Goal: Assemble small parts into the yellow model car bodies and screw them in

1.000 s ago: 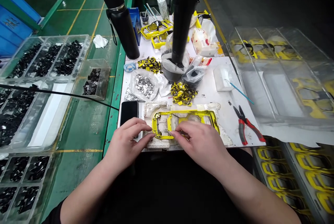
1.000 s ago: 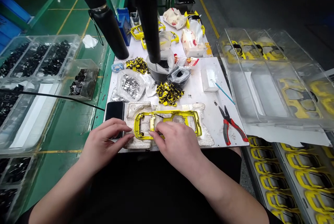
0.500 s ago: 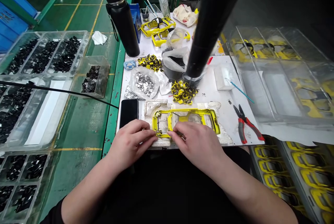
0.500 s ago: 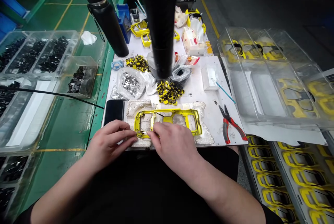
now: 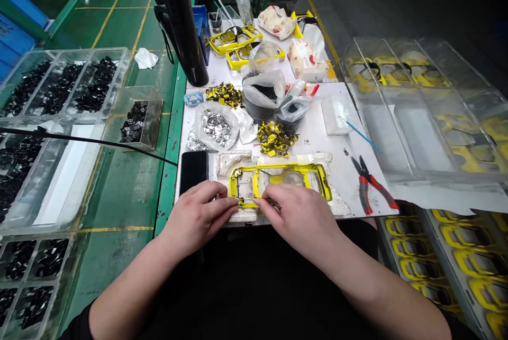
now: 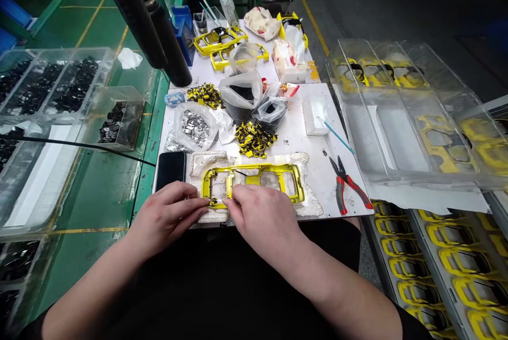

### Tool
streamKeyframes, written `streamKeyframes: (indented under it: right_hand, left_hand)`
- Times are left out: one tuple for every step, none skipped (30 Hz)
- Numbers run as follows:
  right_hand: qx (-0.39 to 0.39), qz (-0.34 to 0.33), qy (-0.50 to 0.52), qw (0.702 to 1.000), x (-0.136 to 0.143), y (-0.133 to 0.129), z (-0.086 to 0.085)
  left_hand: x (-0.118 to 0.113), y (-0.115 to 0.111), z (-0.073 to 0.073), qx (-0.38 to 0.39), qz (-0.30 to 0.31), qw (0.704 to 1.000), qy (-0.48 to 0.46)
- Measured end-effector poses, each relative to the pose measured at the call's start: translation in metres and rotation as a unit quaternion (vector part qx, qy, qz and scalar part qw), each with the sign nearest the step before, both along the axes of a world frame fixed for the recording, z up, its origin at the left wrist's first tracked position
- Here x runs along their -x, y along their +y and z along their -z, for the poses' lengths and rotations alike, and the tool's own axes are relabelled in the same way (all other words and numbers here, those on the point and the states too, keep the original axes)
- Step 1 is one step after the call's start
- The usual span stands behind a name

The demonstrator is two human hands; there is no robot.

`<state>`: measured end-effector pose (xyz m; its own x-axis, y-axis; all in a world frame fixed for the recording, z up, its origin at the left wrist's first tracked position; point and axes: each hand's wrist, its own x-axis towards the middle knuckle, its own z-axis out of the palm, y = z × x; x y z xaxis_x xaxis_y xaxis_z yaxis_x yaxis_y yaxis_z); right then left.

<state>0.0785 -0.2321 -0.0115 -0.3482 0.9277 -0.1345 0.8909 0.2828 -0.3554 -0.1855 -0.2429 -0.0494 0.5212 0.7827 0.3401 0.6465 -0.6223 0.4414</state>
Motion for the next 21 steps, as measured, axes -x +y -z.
streamKeyframes:
  right_hand:
    - [0.001,0.004,0.003,1.0,-0.002,0.0,0.0]
    - [0.002,0.009,0.008,1.0,-0.005,-0.001,0.0]
    - [0.0,0.015,0.013,1.0,-0.008,-0.001,0.0]
    - [-0.004,0.021,0.021,1.0,-0.012,-0.001,0.001]
    - [-0.008,0.027,0.028,0.999,-0.016,0.0,0.002]
    - [-0.013,0.034,0.034,0.999,-0.021,0.001,0.003]
    - [-0.017,0.04,0.04,0.998,-0.026,0.002,0.004]
    - [-0.019,0.047,0.045,0.998,-0.031,0.003,0.005]
    - [-0.021,0.054,0.049,0.997,-0.035,0.004,0.007]
    - [-0.022,0.06,0.051,0.997,-0.038,0.006,0.008]
    - [-0.022,0.064,0.052,0.996,-0.041,0.007,0.008]
    - [-0.022,0.068,0.052,0.996,-0.043,0.008,0.009]
    - [-0.022,0.07,0.052,0.996,-0.045,0.009,0.009]
    - [-0.023,0.07,0.053,0.996,-0.045,0.009,0.009]
    - [-0.023,0.07,0.056,0.996,-0.046,0.01,0.009]
    - [-0.025,0.069,0.061,0.995,-0.046,0.01,0.008]
    - [-0.027,0.067,0.067,0.995,-0.047,0.009,0.008]
    - [-0.029,0.067,0.073,0.995,-0.047,0.009,0.008]
    - [-0.03,0.068,0.078,0.994,-0.048,0.008,0.008]
    - [-0.028,0.07,0.081,0.994,-0.048,0.007,0.009]
    - [-0.024,0.073,0.083,0.994,-0.049,0.006,0.009]
  left_hand:
    - [0.0,0.0,-0.001,-0.004,0.003,1.0,0.008]
    - [-0.001,0.001,-0.002,-0.009,0.006,1.0,0.016]
    - [-0.001,0.002,-0.004,-0.013,0.009,1.0,0.025]
    - [-0.001,0.003,-0.006,-0.012,0.013,0.999,0.031]
    - [-0.001,0.005,-0.008,-0.006,0.021,0.999,0.032]
    - [0.0,0.009,-0.011,0.007,0.029,0.999,0.029]
    - [0.001,0.014,-0.013,0.026,0.036,0.999,0.019]
    - [0.002,0.021,-0.014,0.046,0.038,0.998,0.003]
    - [0.004,0.03,-0.015,0.063,0.029,0.998,-0.013]
    - [0.007,0.041,-0.015,0.071,0.005,0.997,-0.024]
    - [0.009,0.054,-0.014,0.071,-0.035,0.997,-0.027]
    - [0.011,0.068,-0.012,0.062,-0.092,0.994,-0.011]
    - [0.012,0.083,-0.01,0.052,-0.149,0.987,0.028]
    - [0.013,0.099,-0.007,0.051,-0.193,0.976,0.083]
    - [0.013,0.113,-0.004,0.061,-0.21,0.965,0.147]
    - [0.012,0.126,-0.002,0.07,-0.214,0.953,0.203]
    - [0.011,0.138,0.001,0.076,-0.213,0.947,0.227]
    - [0.009,0.148,0.002,0.08,-0.208,0.943,0.246]
    - [0.007,0.156,0.003,0.082,-0.203,0.942,0.255]
    - [0.005,0.161,0.004,0.083,-0.199,0.941,0.259]
    - [0.003,0.165,0.004,0.084,-0.196,0.941,0.263]
